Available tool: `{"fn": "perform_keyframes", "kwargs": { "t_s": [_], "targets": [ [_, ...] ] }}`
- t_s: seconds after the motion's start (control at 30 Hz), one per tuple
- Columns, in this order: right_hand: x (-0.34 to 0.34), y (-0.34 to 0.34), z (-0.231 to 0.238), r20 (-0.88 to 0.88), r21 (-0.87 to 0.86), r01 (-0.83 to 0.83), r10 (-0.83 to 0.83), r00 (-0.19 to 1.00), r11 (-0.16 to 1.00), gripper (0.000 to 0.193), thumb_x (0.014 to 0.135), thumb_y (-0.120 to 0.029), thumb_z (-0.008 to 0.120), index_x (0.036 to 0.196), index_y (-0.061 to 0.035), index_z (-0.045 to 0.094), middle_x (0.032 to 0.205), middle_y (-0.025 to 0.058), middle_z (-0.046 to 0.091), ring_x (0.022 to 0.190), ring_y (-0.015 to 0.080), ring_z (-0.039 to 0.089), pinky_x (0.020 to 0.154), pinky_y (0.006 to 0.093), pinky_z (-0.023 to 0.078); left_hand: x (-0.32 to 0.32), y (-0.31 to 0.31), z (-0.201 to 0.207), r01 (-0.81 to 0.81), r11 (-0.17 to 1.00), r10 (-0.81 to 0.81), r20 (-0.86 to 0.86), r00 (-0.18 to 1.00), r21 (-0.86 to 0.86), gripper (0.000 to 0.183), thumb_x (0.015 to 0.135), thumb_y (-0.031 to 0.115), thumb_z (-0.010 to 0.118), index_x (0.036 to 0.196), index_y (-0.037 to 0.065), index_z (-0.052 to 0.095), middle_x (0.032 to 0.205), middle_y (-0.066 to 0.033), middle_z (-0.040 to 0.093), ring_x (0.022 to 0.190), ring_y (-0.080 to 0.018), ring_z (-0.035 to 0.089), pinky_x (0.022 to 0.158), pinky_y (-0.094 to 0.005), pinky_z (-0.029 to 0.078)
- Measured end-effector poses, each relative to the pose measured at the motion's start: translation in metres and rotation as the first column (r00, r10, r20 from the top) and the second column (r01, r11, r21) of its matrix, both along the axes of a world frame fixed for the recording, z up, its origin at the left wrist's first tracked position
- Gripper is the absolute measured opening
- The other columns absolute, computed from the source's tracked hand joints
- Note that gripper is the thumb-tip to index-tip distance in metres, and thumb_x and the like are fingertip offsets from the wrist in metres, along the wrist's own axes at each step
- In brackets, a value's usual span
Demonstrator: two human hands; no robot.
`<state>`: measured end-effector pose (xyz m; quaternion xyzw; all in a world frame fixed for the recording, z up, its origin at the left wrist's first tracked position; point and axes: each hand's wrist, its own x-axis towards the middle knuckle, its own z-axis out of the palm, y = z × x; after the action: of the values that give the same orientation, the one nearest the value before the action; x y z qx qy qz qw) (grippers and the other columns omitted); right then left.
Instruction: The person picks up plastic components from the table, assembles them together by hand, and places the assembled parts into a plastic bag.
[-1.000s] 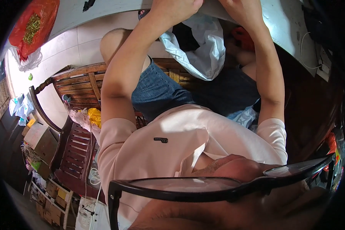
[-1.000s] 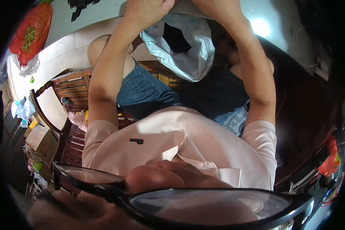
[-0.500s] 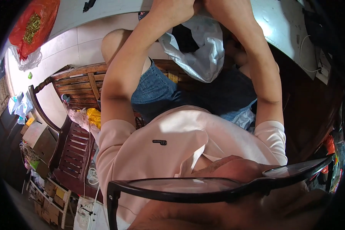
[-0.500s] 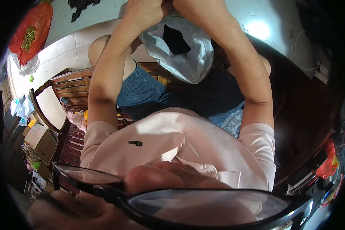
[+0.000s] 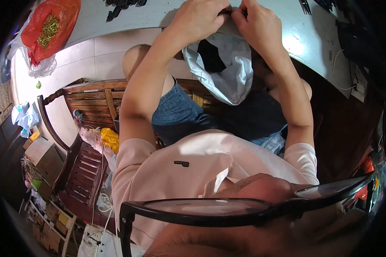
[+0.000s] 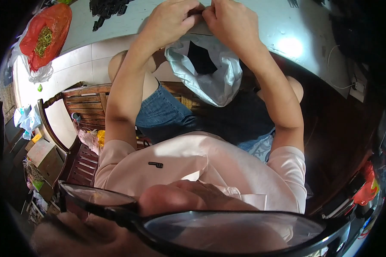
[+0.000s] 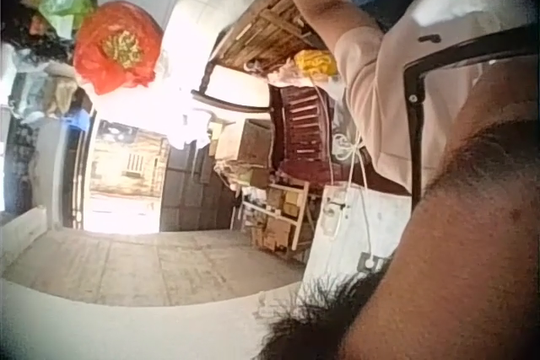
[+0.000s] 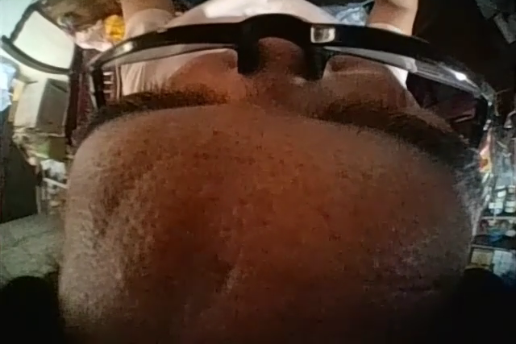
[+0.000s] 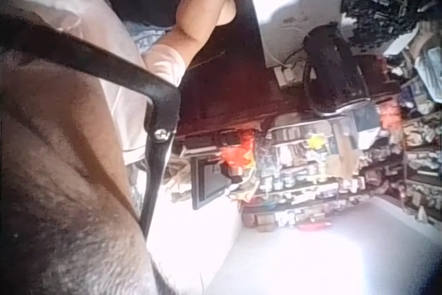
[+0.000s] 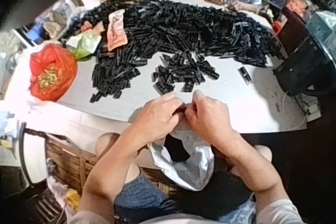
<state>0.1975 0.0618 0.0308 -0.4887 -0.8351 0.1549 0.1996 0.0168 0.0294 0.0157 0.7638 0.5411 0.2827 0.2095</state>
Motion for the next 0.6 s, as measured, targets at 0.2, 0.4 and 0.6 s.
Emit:
{"fn": "perform_keyframes", "kwargs": {
  "t_s": [0.2, 0.4, 0.6],
  "targets": [
    [0.019, 0.009, -0.019, -0.538, -0.393, -0.194, -0.054, 0.841, 0.899, 0.021, 0.096, -0.015, 0.057, 0.080, -0.0008, 0.061, 0.067, 0.0070, 0.061, 0.061, 0.0166, 0.059, 0.055, 0.0336, 0.046, -0.003, 0.003, 0.013, 0.193, 0.975, -0.142, 0.359, 0.923, -0.108, 0.017, 0.086, 0.016, 0.074, 0.089, 0.001, 0.069, 0.081, -0.0153, 0.068, 0.072, -0.0302, 0.067, 0.068, -0.0395, 0.054],
    [0.013, 0.000, -0.020, -0.567, -0.494, -0.252, -0.088, 0.819, 0.832, 0.022, 0.098, -0.014, 0.053, 0.081, -0.0016, 0.057, 0.069, -0.0008, 0.053, 0.065, 0.0072, 0.046, 0.056, 0.0255, 0.040, -0.009, 0.010, -0.035, 0.167, 0.934, -0.029, 0.398, 0.917, -0.317, 0.016, 0.092, 0.020, 0.075, 0.098, 0.005, 0.072, 0.081, -0.0055, 0.068, 0.073, -0.0152, 0.064, 0.066, -0.0302, 0.052],
    [0.027, 0.007, -0.017, -0.525, -0.285, -0.378, 0.186, 0.831, 0.881, 0.022, 0.095, -0.026, 0.060, 0.092, -0.0046, 0.067, 0.074, 0.0108, 0.065, 0.068, 0.0279, 0.064, 0.065, 0.0417, 0.051, -0.012, 0.013, -0.016, 0.286, 0.894, -0.081, 0.500, 0.862, -0.346, 0.016, 0.093, 0.018, 0.077, 0.093, 0.004, 0.069, 0.084, 0.0030, 0.065, 0.078, -0.0041, 0.058, 0.067, -0.0221, 0.049]
  ]
}}
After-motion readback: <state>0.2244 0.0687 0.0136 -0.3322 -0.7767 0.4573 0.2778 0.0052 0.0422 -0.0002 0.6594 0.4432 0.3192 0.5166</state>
